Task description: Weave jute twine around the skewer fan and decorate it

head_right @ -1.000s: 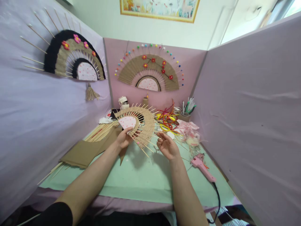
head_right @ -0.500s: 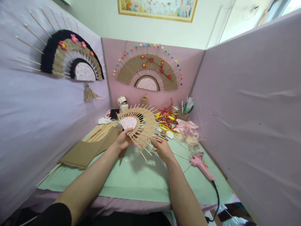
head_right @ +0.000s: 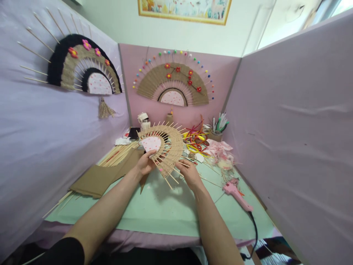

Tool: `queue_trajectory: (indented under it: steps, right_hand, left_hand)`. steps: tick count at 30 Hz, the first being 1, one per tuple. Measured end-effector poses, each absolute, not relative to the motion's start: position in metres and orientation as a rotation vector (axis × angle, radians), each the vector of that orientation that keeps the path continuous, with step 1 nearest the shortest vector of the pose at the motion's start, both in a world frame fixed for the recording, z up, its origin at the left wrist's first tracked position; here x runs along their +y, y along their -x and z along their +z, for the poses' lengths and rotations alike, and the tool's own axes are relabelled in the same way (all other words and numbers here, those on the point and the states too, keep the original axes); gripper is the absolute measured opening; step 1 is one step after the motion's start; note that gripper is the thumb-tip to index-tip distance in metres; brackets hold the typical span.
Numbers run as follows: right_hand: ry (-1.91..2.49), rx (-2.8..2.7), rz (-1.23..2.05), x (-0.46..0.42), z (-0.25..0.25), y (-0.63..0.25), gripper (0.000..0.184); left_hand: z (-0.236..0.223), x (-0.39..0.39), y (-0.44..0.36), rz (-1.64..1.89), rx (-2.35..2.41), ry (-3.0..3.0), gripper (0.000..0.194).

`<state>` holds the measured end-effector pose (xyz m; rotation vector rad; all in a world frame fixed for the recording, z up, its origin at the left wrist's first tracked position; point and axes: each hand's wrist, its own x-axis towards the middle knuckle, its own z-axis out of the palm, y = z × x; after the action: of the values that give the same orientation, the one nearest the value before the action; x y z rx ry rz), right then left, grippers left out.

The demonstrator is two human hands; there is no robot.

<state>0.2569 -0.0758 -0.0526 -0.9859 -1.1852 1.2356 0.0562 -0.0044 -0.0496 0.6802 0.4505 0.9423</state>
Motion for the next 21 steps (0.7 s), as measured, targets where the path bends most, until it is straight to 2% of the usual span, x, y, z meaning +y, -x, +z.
queue_trajectory:
  steps: [8,15,21]
  right_hand:
    - [0.983,-1.225,1.184,-0.075,-0.054,-0.258,0.031]
    - [1.051,-1.119,0.971,-0.072,-0.051,-0.269,0.021]
    - [0.890,-1.016,1.205,-0.076,-0.043,-0.275,0.016]
  left_hand:
    - [-0.045,-0.009,-0.056,0.972,0.474,-0.683,0.027]
    - [-0.037,-0.008,-0.049,0.963,0.472,-0.697,0.027]
    - [-0.040,-0.004,-0.038,0.921,0.487,-0.779,0.026]
